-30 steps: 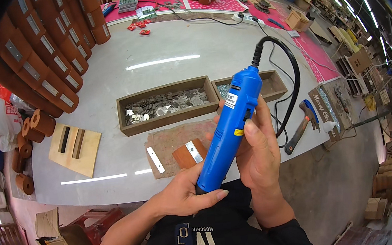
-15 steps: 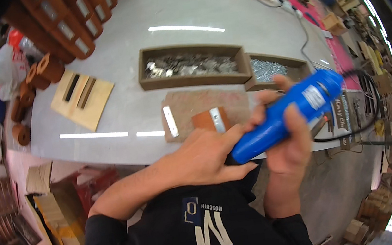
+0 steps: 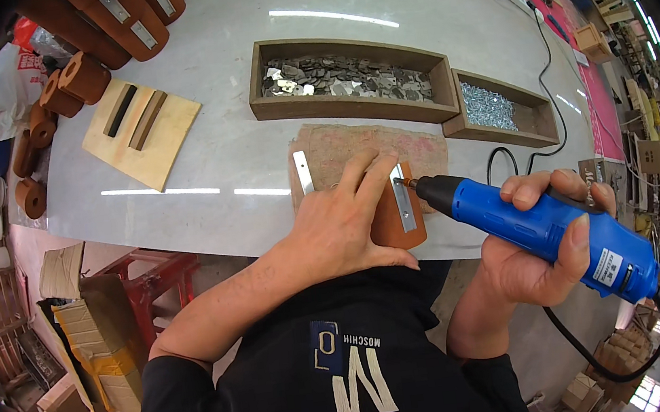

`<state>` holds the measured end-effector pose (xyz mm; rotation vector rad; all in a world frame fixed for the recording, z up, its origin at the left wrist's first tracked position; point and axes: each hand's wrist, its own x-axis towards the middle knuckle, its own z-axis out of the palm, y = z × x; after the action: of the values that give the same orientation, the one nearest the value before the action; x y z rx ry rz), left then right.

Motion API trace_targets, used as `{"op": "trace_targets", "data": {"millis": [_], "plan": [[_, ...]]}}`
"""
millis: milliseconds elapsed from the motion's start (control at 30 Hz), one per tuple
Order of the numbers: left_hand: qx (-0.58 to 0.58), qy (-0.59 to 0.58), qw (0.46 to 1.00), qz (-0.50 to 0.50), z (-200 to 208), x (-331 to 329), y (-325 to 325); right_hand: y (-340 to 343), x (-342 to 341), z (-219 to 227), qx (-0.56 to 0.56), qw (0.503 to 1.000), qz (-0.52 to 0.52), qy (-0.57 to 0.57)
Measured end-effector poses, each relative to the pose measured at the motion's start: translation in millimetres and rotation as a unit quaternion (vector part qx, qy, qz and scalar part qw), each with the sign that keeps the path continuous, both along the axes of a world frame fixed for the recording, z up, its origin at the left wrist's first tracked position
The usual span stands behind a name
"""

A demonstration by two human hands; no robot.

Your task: Attaching metal plates and hardware to cylindrical wooden furniture components using an electric screwdriver and hammer.

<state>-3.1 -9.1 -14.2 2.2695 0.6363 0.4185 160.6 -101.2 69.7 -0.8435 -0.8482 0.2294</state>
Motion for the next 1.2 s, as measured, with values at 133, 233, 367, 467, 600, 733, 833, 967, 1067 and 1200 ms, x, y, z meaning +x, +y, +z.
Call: {"op": "trace_targets", "data": {"millis": [133, 233, 367, 467, 600, 733, 833, 967, 1067, 1200], "plan": [[-0.016, 0.012, 1.000, -0.014, 2.6, 2.7, -1.1, -3.5, 0.0, 3.0, 0.008, 1.000, -0.002, -0.007], [-0.014, 0.021, 1.000, 0.000, 4.2, 4.7, -1.8, -4.6, 0.6, 4.2, 0.006, 1.000, -0.009, -0.019], [-0.036, 0.048, 0.998, -0.001, 9.4, 6.1, 0.0, -5.2, 3.4, 0.5, -0.002, 0.999, -0.008, -0.034], [-0.032, 0.056, 0.998, -0.001, 7.2, 5.8, -0.7, -5.1, 4.8, -2.8, 0.003, 1.000, 0.007, -0.025], [-0.033, 0.045, 0.998, -0.002, 7.6, 6.1, -0.8, -6.9, 5.1, -3.9, 0.007, 0.999, 0.022, -0.030], [-0.045, 0.070, 0.997, -0.001, 9.0, 7.1, 0.7, -7.7, 5.2, -5.2, 0.009, 0.999, 0.021, -0.031], [-0.048, 0.070, 0.996, -0.001, 10.2, 8.0, 0.9, -7.4, 5.3, -4.8, 0.013, 0.999, 0.026, -0.034], [-0.058, 0.074, 0.996, -0.001, 11.2, 8.9, 1.6, -6.7, 6.0, -4.9, 0.017, 0.999, 0.034, -0.031], [-0.048, 0.069, 0.996, 0.002, 9.2, 7.7, 1.3, -6.2, 6.8, -5.3, 0.016, 0.999, 0.035, -0.031], [-0.050, 0.075, 0.996, -0.005, 10.8, 8.1, 2.6, -6.2, 6.3, -3.4, 0.008, 0.999, 0.039, -0.018]]}}
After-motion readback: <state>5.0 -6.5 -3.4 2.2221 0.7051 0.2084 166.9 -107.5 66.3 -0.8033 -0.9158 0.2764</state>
